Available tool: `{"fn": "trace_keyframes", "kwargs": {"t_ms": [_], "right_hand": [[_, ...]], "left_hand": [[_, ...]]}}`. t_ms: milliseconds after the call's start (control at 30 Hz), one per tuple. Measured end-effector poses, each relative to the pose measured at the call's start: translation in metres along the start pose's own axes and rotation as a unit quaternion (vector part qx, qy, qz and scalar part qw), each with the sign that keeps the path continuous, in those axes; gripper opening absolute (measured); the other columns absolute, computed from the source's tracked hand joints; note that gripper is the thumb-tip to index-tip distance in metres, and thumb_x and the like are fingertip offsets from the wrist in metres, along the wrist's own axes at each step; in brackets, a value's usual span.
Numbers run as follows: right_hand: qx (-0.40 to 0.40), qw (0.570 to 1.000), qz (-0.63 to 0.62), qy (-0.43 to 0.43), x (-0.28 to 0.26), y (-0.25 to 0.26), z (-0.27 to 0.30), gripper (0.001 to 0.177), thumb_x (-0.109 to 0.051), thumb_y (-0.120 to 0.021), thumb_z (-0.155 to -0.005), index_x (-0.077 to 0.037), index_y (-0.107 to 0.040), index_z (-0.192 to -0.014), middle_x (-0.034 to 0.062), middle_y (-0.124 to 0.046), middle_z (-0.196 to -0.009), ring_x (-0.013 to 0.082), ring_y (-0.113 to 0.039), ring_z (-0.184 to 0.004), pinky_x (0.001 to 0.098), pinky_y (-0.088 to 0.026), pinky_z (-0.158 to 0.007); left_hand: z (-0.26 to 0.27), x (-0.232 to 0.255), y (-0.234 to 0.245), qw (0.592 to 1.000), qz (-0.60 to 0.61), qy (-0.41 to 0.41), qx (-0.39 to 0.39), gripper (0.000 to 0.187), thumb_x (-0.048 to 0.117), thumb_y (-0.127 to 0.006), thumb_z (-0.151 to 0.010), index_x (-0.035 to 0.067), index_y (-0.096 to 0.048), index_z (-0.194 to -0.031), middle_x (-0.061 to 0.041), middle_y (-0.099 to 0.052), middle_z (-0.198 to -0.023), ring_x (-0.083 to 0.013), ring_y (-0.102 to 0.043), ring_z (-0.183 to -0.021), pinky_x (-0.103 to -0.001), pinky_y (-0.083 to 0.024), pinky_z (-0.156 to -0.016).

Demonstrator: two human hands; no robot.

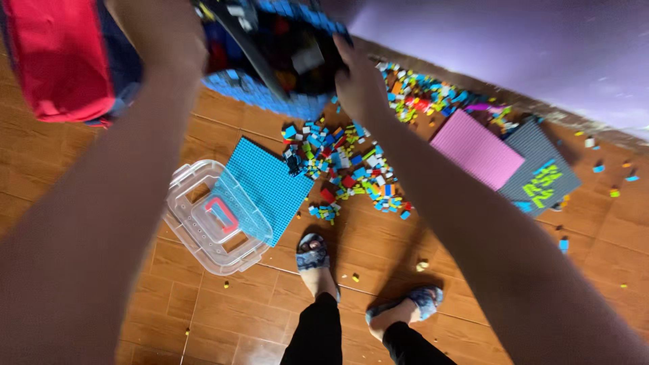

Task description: The person picks up toy building blocks from the floor and places them into a blue woven basket.

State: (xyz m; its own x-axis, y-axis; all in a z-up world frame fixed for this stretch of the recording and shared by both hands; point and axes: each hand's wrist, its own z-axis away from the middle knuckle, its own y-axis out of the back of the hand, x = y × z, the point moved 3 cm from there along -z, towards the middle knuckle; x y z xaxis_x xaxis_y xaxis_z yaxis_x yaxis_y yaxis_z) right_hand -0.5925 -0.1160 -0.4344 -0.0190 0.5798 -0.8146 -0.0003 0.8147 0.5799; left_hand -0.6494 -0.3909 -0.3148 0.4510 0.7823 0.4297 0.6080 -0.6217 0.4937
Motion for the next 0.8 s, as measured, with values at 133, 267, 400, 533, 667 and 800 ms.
{"fn": "trace_keyframes", "kwargs": {"t_ms": [133, 267, 400, 533, 667, 800], "right_hand": [[-0.009, 0.998, -0.056, 0.035, 0.025, -0.044, -0.043, 0.059, -0.003, -0.056, -0.094, -0.021, -0.052, -0.151, 0.0166, -0.068, -0.133, 0.0321, -0.071, -0.112, 0.0395, -0.055, -0.099], [-0.021, 0.998, -0.055, 0.02, 0.055, -0.089, -0.071, 0.057, -0.005, -0.057, -0.093, -0.02, -0.054, -0.147, 0.0165, -0.073, -0.12, 0.029, -0.076, -0.088, 0.0384, -0.057, -0.085], [0.213, 0.928, 0.069, 0.298, 0.064, -0.116, -0.07, 0.044, -0.006, -0.061, -0.099, -0.021, -0.054, -0.14, 0.0158, -0.072, -0.119, 0.0317, -0.073, -0.097, 0.0367, -0.058, -0.085], [-0.07, 0.996, -0.016, -0.046, 0.079, -0.114, -0.086, 0.042, -0.032, -0.049, -0.109, -0.023, -0.047, -0.15, 0.0144, -0.068, -0.121, 0.0264, -0.073, -0.094, 0.0382, -0.059, -0.085], [0.038, 0.978, -0.16, 0.127, 0.095, -0.078, -0.033, 0.055, -0.029, -0.064, -0.11, -0.009, -0.039, -0.155, 0.014, -0.055, -0.148, 0.0299, -0.062, -0.125, 0.0408, -0.056, -0.099], [0.085, 0.99, -0.064, 0.097, 0.132, -0.085, 0.075, 0.045, -0.02, -0.07, -0.099, -0.008, -0.058, -0.14, 0.0134, -0.067, -0.128, 0.0276, -0.068, -0.113, 0.0412, -0.056, -0.095]], "left_hand": [[0.098, -0.048, -0.023, 0.992, 0.003, 0.092, -0.087, 0.042, -0.013, -0.059, -0.081, 0.0, -0.05, -0.12, -0.014, -0.053, -0.118, -0.0316, -0.055, -0.113, -0.041, -0.045, -0.1], [0.181, -0.048, -0.046, 0.977, 0.026, 0.154, -0.145, 0.049, -0.008, -0.062, -0.085, 0.001, -0.041, -0.129, -0.015, -0.044, -0.128, -0.0326, -0.046, -0.122, -0.042, -0.039, -0.106], [0.215, -0.072, -0.068, 0.97, 0.032, 0.172, -0.167, 0.058, -0.002, -0.065, -0.089, 0.001, -0.032, -0.137, -0.016, -0.035, -0.139, -0.0336, -0.038, -0.131, -0.042, -0.033, -0.113], [0.206, -0.105, -0.074, 0.981, 0.019, 0.128, -0.145, 0.069, 0.004, -0.068, -0.093, 0.002, -0.023, -0.146, -0.017, -0.026, -0.149, -0.0346, -0.03, -0.139, -0.043, -0.027, -0.12], [0.162, -0.113, -0.065, 0.995, -0.006, 0.041, -0.088, 0.081, 0.01, -0.071, -0.097, 0.003, -0.014, -0.155, -0.018, -0.017, -0.159, -0.0356, -0.021, -0.148, -0.044, -0.021, -0.126], [0.147, -0.111, -0.017, 0.998, -0.027, -0.028, -0.053, 0.093, 0.016, -0.074, -0.101, 0.004, -0.005, -0.163, -0.019, -0.008, -0.17, -0.0366, -0.013, -0.157, -0.045, -0.015, -0.133]]}}
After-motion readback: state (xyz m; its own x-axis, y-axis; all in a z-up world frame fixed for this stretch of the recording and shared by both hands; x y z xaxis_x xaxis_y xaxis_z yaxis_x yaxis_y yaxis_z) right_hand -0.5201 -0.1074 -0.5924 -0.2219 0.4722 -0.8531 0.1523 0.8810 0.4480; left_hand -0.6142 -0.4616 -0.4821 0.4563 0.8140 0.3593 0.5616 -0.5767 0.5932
